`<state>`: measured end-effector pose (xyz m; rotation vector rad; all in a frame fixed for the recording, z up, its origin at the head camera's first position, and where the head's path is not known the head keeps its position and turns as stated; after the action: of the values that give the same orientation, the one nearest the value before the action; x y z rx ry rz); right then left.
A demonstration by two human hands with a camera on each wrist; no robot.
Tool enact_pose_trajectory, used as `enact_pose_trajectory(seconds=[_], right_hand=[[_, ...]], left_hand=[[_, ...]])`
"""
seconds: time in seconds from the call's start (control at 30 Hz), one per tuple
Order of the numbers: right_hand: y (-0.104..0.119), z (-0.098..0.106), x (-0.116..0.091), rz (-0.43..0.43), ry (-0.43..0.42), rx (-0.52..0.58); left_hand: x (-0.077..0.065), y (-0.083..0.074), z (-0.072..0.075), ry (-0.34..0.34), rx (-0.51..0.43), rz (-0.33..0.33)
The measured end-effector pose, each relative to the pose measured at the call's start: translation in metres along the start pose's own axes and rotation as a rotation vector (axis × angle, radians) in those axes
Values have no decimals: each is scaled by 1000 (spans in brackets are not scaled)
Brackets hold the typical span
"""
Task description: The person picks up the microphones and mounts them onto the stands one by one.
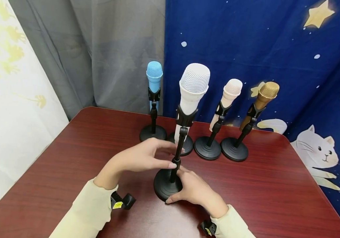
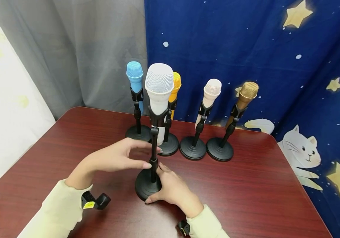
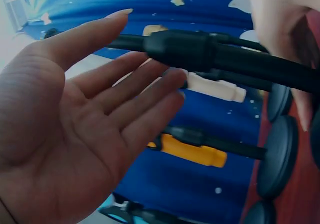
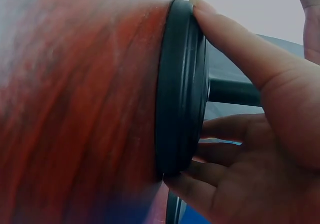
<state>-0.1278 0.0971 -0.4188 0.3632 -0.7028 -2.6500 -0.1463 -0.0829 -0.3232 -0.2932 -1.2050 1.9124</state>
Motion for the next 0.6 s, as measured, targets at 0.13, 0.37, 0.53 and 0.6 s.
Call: enact_pose_trajectory(seconds=[0.13, 0.37, 0.53, 0.6], right_hand=[[-1, 0, 0, 8, 2, 9], [-3, -1, 0, 3, -6, -15], [-5, -2, 1, -1, -12, -21], [-5, -2, 1, 0, -15, -24]], left_hand=[[5, 11, -6, 69, -79, -18], [16, 26, -8, 154, -161, -86], [26, 34, -4, 266, -237, -99], [31, 37, -3, 314, -289, -113]])
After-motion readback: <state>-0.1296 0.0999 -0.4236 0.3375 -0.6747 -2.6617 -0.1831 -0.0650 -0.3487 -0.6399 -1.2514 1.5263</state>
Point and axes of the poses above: each hand's wrist, its own x-axis towards the middle knuckle, its own z-axis out of the back of the hand, y = z × x, the point moved 3 cm from there along x, towards the middle knuckle, and after that the axes turned 10 degrees about -z, right-handed, at the moved point
